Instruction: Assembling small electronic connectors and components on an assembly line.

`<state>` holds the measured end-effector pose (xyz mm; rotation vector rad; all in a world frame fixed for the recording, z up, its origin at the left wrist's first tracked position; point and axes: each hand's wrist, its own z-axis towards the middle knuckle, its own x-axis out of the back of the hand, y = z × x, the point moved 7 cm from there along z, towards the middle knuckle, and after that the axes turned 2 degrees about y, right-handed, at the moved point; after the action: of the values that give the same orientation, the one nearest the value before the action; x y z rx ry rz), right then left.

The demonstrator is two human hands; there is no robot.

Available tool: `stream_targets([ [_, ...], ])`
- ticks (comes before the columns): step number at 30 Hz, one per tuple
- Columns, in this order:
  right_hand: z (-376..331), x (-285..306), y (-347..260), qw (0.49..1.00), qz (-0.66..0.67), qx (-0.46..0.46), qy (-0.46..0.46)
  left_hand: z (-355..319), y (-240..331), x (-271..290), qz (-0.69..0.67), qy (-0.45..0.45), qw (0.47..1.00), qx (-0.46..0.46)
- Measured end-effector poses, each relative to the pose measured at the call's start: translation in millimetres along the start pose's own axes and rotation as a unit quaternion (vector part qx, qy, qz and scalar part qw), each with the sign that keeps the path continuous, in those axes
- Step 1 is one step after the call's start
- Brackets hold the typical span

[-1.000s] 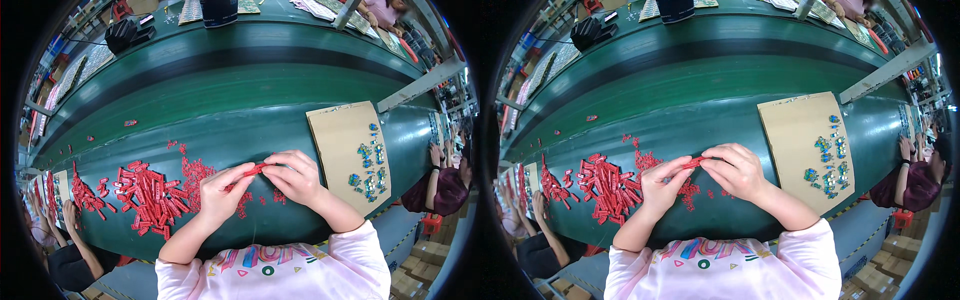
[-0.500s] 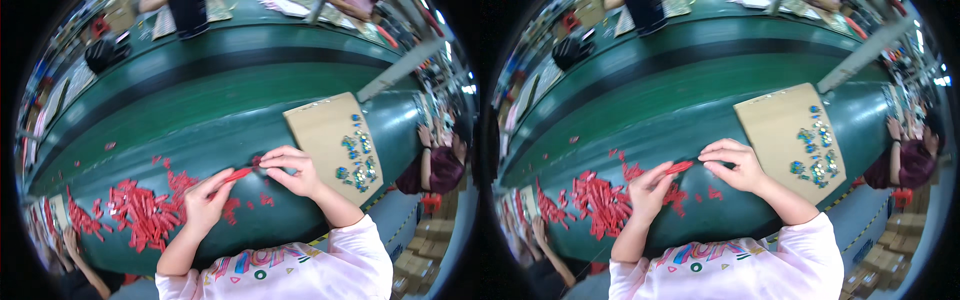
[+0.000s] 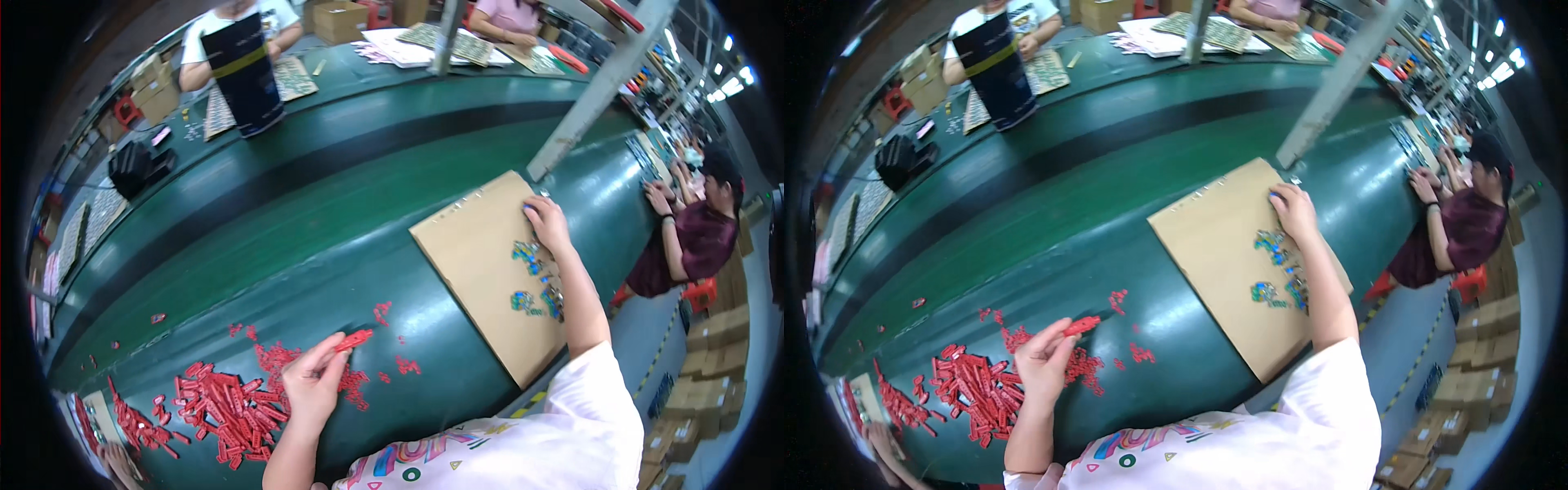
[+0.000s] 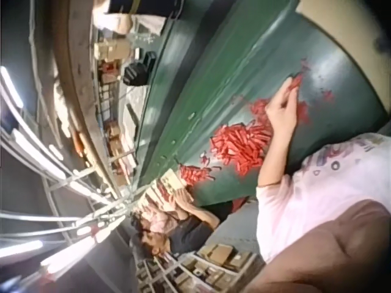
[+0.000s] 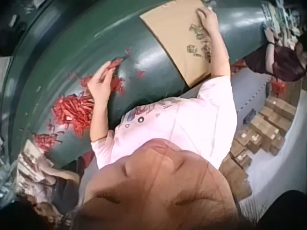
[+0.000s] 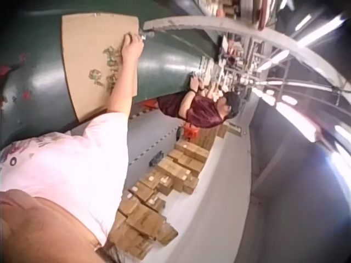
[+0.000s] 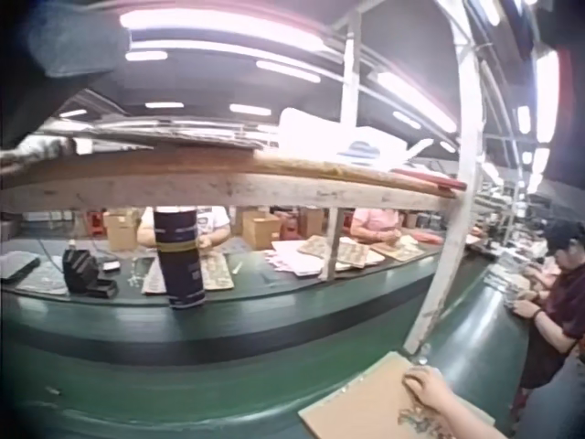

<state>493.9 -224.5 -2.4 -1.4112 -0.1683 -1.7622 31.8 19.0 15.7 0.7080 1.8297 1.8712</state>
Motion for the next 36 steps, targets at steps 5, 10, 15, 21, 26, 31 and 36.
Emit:
stream_targets([
  [5,5.2,2.1,7.1,0.999,-0.014,-0.038,-0.01,-4.5,2.7,9.5,0.03,0.0,0.999,-0.018],
  [10,14.5,-1.9,2.2,0.998,-0.016,-0.061,-0.018,-8.7,3.8,13.2,0.038,0.006,0.999,-0.024],
  [15,19.7,-4.3,38.9,0.993,-0.056,-0.104,-0.033,-6.8,1.0,21.3,-0.018,0.026,0.999,-0.01],
  [21,18.8,16.8,24.1,0.937,0.203,-0.263,-0.106,-11.2,1.4,35.5,-0.09,0.052,0.994,0.022],
  [26,12.0,6.1,32.7,0.963,0.117,-0.212,-0.122,-2.7,-2.1,27.9,-0.105,0.052,0.993,0.018],
  [31,13.3,9.9,34.5,0.984,0.045,-0.157,-0.074,-5.5,-3.9,16.9,-0.099,0.042,0.994,0.017],
  [36,8.7,2.3,-14.9,0.983,0.15,-0.108,0.017,-5.9,-4.2,13.4,-0.079,0.028,0.996,0.036],
])
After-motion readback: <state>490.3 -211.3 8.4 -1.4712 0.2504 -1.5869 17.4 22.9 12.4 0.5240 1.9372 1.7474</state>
